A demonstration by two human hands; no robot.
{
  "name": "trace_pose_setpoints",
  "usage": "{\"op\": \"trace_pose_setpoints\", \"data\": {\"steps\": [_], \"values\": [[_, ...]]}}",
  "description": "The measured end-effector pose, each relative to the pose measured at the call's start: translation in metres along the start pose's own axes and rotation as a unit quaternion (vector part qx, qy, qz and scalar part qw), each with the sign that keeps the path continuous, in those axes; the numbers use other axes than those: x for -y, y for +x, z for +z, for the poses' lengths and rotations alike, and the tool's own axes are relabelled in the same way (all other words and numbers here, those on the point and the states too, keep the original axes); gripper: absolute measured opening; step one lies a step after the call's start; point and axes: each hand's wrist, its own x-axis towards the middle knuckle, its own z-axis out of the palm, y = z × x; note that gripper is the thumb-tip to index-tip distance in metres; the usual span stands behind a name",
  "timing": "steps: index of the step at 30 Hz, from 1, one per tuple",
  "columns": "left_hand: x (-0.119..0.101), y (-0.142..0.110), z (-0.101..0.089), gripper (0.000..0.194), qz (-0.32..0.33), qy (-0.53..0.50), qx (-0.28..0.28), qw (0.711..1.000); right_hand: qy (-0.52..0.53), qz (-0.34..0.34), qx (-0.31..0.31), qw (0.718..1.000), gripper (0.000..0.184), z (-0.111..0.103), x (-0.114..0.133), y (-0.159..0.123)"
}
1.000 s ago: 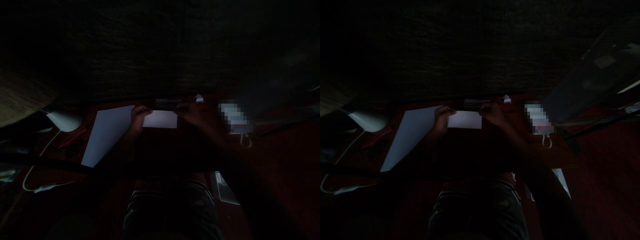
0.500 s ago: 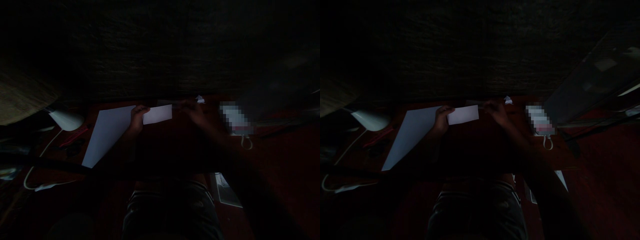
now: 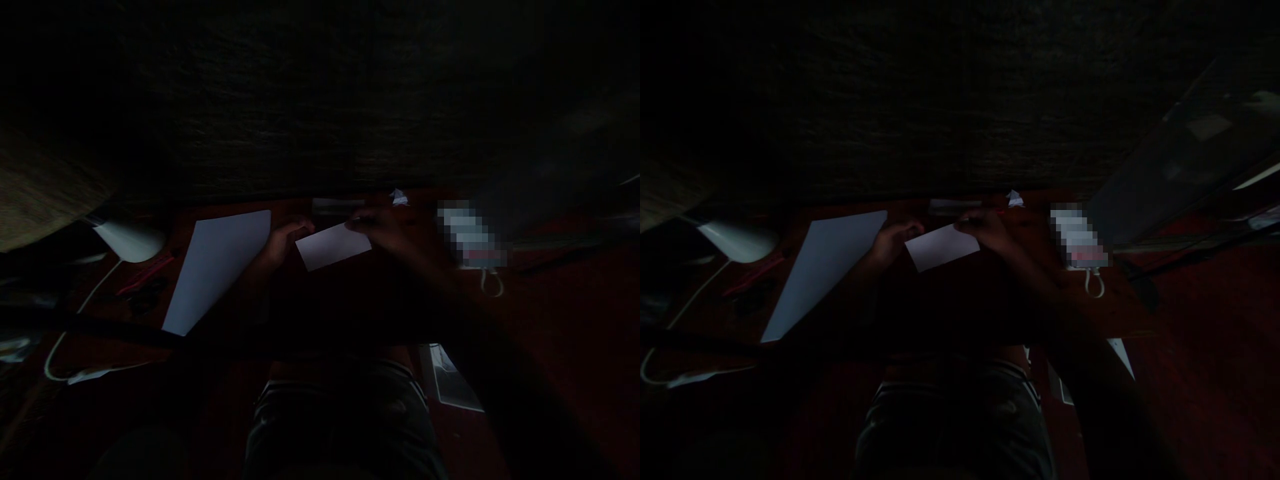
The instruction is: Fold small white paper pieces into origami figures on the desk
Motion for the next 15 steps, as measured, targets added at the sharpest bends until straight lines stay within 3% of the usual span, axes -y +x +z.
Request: {"op": "trace_pose_setpoints", "data": {"steps": [6, 15], "values": [[-0.003, -0.008, 0.007, 0.017, -0.025, 0.114, 0.060, 0.991, -0.050, -0.022, 0.055, 0.997, 0.020, 0.015, 0.002, -0.002], [0.006, -0.003, 0.005, 0.010, 0.018, 0.202, 0.055, 0.978, -0.084, -0.088, 0.027, 0.992, 0.021, 0.025, 0.003, -0.003]]}}
